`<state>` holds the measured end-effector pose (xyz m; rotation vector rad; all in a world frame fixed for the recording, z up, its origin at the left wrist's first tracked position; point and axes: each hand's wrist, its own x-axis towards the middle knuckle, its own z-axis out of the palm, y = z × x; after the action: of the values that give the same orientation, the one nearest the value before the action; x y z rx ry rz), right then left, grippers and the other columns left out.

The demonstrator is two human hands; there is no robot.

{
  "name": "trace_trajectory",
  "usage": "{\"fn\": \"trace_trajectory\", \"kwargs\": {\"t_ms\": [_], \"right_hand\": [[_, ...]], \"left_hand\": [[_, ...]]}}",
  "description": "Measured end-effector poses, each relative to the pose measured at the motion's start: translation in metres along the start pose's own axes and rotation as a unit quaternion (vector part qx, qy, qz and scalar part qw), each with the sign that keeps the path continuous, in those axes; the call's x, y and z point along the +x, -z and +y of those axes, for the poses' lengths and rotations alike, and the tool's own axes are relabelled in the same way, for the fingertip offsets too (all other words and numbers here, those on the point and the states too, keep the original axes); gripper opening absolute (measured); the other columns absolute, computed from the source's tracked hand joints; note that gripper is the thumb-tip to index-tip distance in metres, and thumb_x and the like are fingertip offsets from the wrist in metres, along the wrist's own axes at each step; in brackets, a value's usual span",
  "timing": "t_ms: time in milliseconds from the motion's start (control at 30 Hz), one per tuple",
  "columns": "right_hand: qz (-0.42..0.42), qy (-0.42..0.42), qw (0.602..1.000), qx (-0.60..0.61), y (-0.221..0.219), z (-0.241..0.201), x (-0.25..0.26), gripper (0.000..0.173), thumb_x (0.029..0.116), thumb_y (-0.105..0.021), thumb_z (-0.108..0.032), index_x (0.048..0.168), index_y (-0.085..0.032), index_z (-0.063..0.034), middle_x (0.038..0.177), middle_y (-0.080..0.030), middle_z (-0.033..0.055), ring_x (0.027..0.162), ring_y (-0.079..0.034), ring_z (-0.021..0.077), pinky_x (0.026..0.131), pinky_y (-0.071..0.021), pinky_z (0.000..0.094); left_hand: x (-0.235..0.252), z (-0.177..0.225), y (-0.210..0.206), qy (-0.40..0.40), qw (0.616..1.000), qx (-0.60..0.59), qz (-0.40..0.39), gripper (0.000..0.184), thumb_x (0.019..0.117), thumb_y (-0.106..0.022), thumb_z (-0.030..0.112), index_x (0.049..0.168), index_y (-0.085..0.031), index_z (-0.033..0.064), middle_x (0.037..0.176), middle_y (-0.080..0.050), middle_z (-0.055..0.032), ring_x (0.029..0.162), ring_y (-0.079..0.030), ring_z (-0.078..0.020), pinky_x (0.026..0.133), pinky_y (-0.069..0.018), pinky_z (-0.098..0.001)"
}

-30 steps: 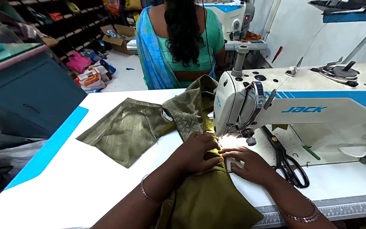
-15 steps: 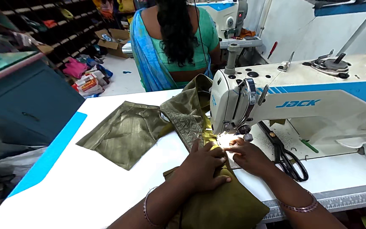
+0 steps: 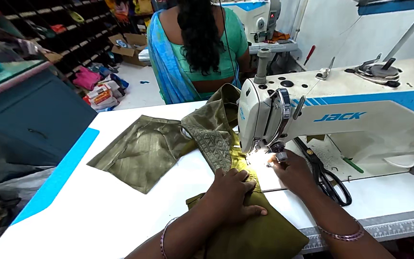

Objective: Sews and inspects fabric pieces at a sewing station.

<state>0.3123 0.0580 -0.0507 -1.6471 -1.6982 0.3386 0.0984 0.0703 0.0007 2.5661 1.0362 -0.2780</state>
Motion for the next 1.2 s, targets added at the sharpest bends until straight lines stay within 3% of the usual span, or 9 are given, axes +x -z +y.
{"fn": "trace_trajectory", "kwargs": {"t_ms": [100,167,233,367,567,767,933,1033,1200], "right_hand": [[-0.008,0.0,1.0,0.006,-0.002,0.004,0.0,0.012,0.0896,-0.064,0.004,0.093,-0.073,-0.0019,0.091,-0.065,0.0114,0.072,-0.061,0.0199,0.065,-0.0524,0.0397],[-0.087,0.069,0.994,0.013,-0.004,0.01,-0.002,0.03,0.0879,-0.06,0.001,0.109,-0.078,-0.0086,0.109,-0.069,0.0151,0.085,-0.066,0.0236,0.073,-0.0556,0.0451],[-0.138,0.12,0.983,0.0,-0.006,0.01,-0.003,0.033,0.0903,-0.06,0.0,0.113,-0.08,-0.0149,0.115,-0.07,0.0124,0.099,-0.069,0.0251,0.079,-0.0575,0.0475],[-0.136,0.152,0.979,-0.011,-0.008,0.013,-0.003,0.03,0.0902,-0.061,0.0,0.104,-0.082,-0.0167,0.1,-0.07,0.0066,0.089,-0.068,0.0201,0.072,-0.0572,0.0423],[-0.129,0.129,0.983,-0.016,-0.008,0.01,-0.004,0.028,0.0911,-0.06,0.0,0.104,-0.081,-0.0142,0.097,-0.069,0.0081,0.087,-0.066,0.0209,0.071,-0.0556,0.0419],[-0.146,0.108,0.983,-0.029,-0.007,0.008,-0.001,0.028,0.0944,-0.06,-0.002,0.112,-0.079,-0.0131,0.1,-0.069,0.0107,0.087,-0.067,0.0239,0.074,-0.0557,0.0452],[-0.062,-0.04,0.997,-0.006,-0.002,0.001,0.004,0.015,0.0917,-0.065,0.003,0.106,-0.069,0.0041,0.09,-0.065,0.0155,0.076,-0.061,0.0258,0.071,-0.0521,0.0455],[-0.028,-0.113,0.993,-0.009,0.003,-0.003,0.007,0.009,0.0929,-0.067,0.0,0.101,-0.064,0.0021,0.083,-0.061,0.013,0.071,-0.058,0.0232,0.066,-0.049,0.0428],[-0.02,-0.153,0.988,0.008,0.005,-0.003,0.008,0.01,0.0942,-0.068,-0.002,0.103,-0.064,0.0008,0.085,-0.061,0.0126,0.072,-0.058,0.0227,0.068,-0.0489,0.0425]], "left_hand": [[0.0,-0.001,-0.001,-0.001,1.0,0.005,-0.001,0.077,0.0928,-0.05,0.075,0.146,-0.058,0.0208,0.151,-0.051,-0.004,0.14,-0.044,-0.0246,0.113,-0.0294,-0.0558],[0.001,0.0,-0.001,-0.016,1.0,0.014,0.003,0.076,0.0939,-0.051,0.073,0.145,-0.059,0.0166,0.147,-0.054,-0.0074,0.137,-0.046,-0.0264,0.113,-0.0293,-0.0555],[0.001,0.001,-0.001,-0.027,0.999,0.024,0.013,0.074,0.0942,-0.053,0.071,0.14,-0.062,0.0138,0.143,-0.057,-0.0091,0.133,-0.05,-0.0272,0.112,-0.0307,-0.055],[0.001,0.001,0.0,-0.018,1.0,0.017,0.007,0.073,0.0939,-0.053,0.071,0.141,-0.062,0.0158,0.139,-0.058,-0.0083,0.132,-0.05,-0.027,0.112,-0.0303,-0.0569],[0.003,-0.003,-0.001,0.0,1.0,-0.015,0.006,0.071,0.0945,-0.055,0.069,0.145,-0.059,0.0191,0.143,-0.054,-0.006,0.137,-0.046,-0.0255,0.114,-0.0323,-0.057],[0.006,-0.008,0.0,0.012,0.999,-0.034,0.016,0.065,0.0951,-0.059,0.064,0.144,-0.06,0.0208,0.145,-0.054,-0.0037,0.139,-0.046,-0.024,0.115,-0.0327,-0.0591],[0.012,-0.02,-0.005,-0.006,0.997,-0.055,0.054,0.061,0.0945,-0.066,0.056,0.142,-0.063,0.0186,0.148,-0.054,-0.0054,0.141,-0.045,-0.0248,0.116,-0.0326,-0.0612],[0.017,-0.027,-0.007,-0.019,0.996,-0.047,0.067,0.059,0.0948,-0.066,0.054,0.142,-0.062,0.0192,0.15,-0.052,-0.006,0.144,-0.042,-0.0254,0.117,-0.0313,-0.0605],[0.022,-0.043,-0.007,-0.053,0.994,-0.054,0.085,0.053,0.0939,-0.069,0.05,0.139,-0.066,0.0223,0.151,-0.052,-0.0062,0.146,-0.039,-0.0275,0.117,-0.0292,-0.0626]]}}
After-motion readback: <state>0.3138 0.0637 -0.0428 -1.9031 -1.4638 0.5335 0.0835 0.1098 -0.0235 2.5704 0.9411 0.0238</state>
